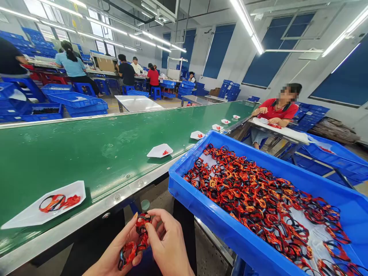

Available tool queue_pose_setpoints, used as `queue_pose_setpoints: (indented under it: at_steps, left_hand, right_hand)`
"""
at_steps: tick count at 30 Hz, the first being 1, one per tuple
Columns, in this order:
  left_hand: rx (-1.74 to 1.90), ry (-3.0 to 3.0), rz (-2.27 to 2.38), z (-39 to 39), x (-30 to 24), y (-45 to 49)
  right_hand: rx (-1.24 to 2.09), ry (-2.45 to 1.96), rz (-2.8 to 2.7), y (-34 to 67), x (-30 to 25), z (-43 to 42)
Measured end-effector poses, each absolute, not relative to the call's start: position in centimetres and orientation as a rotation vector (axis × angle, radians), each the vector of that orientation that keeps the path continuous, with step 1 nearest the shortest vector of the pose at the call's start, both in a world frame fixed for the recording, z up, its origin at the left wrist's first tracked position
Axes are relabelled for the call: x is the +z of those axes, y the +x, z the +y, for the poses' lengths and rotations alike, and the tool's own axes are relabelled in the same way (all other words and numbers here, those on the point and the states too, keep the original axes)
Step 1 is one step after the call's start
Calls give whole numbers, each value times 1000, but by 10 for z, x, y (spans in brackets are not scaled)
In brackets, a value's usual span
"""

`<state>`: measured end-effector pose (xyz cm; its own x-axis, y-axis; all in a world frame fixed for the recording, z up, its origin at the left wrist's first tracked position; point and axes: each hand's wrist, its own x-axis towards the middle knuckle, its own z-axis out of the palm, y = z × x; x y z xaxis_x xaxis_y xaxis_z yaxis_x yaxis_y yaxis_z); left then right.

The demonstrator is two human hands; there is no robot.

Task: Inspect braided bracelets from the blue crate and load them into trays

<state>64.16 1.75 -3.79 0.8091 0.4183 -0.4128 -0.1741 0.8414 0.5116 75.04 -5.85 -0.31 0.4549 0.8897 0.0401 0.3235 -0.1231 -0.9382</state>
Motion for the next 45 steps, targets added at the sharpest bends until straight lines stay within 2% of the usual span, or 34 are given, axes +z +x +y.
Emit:
queue_pose_setpoints:
  at_steps: [8,15,20,30,36,40,45]
  left_hand:
    - [426,608,616,23,-38,631]
    - [795,1619,728,42,-31,616]
    - [945,1910,725,45,-40,610]
    - [931,1820,777,42,-30,610]
    - [1056,1753,859,34,-26,616]
    - [1015,1772,854,33,-23,616]
    - [1004,1450,874,44,-11,611]
  right_hand:
    - [819,-1561,-873,750,-14,-60]
    - [982,-1429,-671,750,-14,-53]
    - [1051,-1318,-702,743,-14,-47]
    - [1039,-1341,-695,736,-18,-39]
    - [1141,-1233,-595,735,-20,-39]
    - [1226,-1146,-531,734,-23,-40]
    - [1201,-1204,-594,737,-9,-24]
